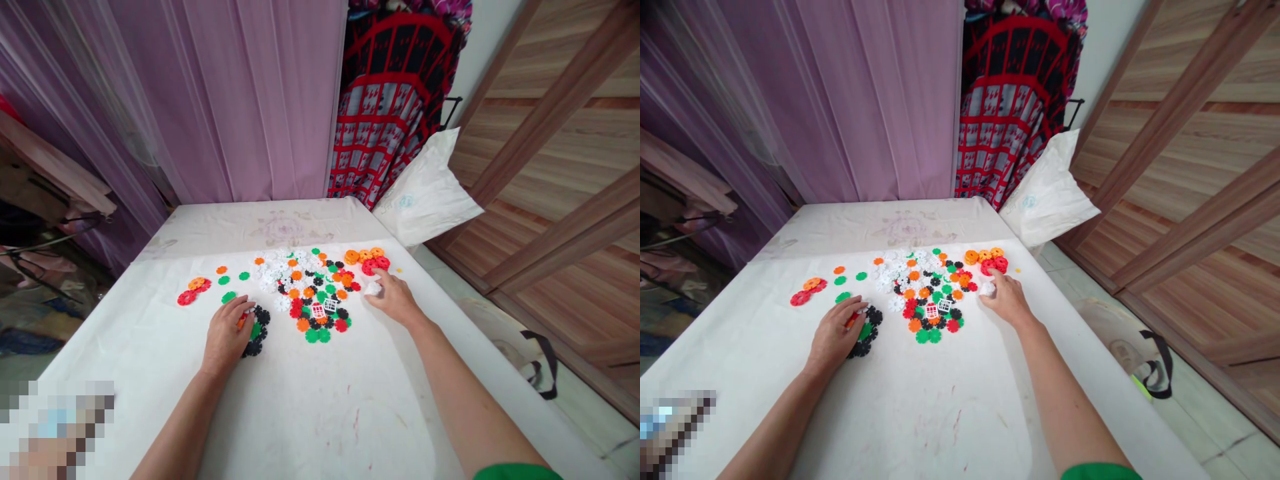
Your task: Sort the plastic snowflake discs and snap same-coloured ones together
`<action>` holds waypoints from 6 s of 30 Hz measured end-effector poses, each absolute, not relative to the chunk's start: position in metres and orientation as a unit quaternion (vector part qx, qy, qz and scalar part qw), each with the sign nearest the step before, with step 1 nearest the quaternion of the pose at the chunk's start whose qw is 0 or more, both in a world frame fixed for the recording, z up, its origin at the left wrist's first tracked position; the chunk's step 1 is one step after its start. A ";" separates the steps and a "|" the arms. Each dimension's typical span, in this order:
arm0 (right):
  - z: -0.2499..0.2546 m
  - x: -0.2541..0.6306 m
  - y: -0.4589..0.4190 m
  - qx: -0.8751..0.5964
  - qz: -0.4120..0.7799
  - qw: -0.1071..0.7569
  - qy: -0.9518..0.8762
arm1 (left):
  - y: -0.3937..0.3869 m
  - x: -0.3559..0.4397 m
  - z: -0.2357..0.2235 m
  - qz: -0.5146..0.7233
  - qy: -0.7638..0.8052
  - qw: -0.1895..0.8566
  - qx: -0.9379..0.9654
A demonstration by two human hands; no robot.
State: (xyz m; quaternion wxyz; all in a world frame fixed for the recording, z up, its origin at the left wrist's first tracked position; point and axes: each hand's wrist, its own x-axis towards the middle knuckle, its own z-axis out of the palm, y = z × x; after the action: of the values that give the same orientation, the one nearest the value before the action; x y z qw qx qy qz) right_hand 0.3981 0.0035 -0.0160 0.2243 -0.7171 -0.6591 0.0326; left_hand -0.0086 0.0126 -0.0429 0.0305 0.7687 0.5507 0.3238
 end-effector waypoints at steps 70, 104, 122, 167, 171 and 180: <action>-0.021 0.418 -0.003 -0.818 -0.110 0.108 -0.554 | 0.017 -0.020 -0.048 0.274 0.538 -0.005 0.797; -0.021 0.415 0.018 -0.869 -0.070 0.133 -0.472 | 0.018 -0.021 -0.047 0.265 0.532 -0.022 0.804; -0.021 0.415 0.018 -0.869 -0.063 0.141 -0.471 | 0.018 -0.019 -0.045 0.267 0.540 -0.014 0.798; -0.027 0.417 0.018 -0.851 -0.083 0.201 -0.477 | 0.019 -0.018 -0.046 0.267 0.544 -0.010 0.795; -0.028 0.409 0.011 -0.805 -0.139 0.249 -0.520 | 0.018 -0.016 -0.046 0.269 0.542 -0.010 0.796; -0.033 0.351 -0.006 -0.702 -0.120 0.250 -0.656 | 0.016 -0.010 -0.043 0.283 0.544 -0.008 0.790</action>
State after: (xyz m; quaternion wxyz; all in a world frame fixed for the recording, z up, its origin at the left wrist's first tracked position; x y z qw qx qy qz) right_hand 0.3510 -0.0060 -0.0326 0.2501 -0.7016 -0.6564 -0.1202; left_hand -0.0103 0.0162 -0.0431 -0.0077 0.7898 0.5440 0.2833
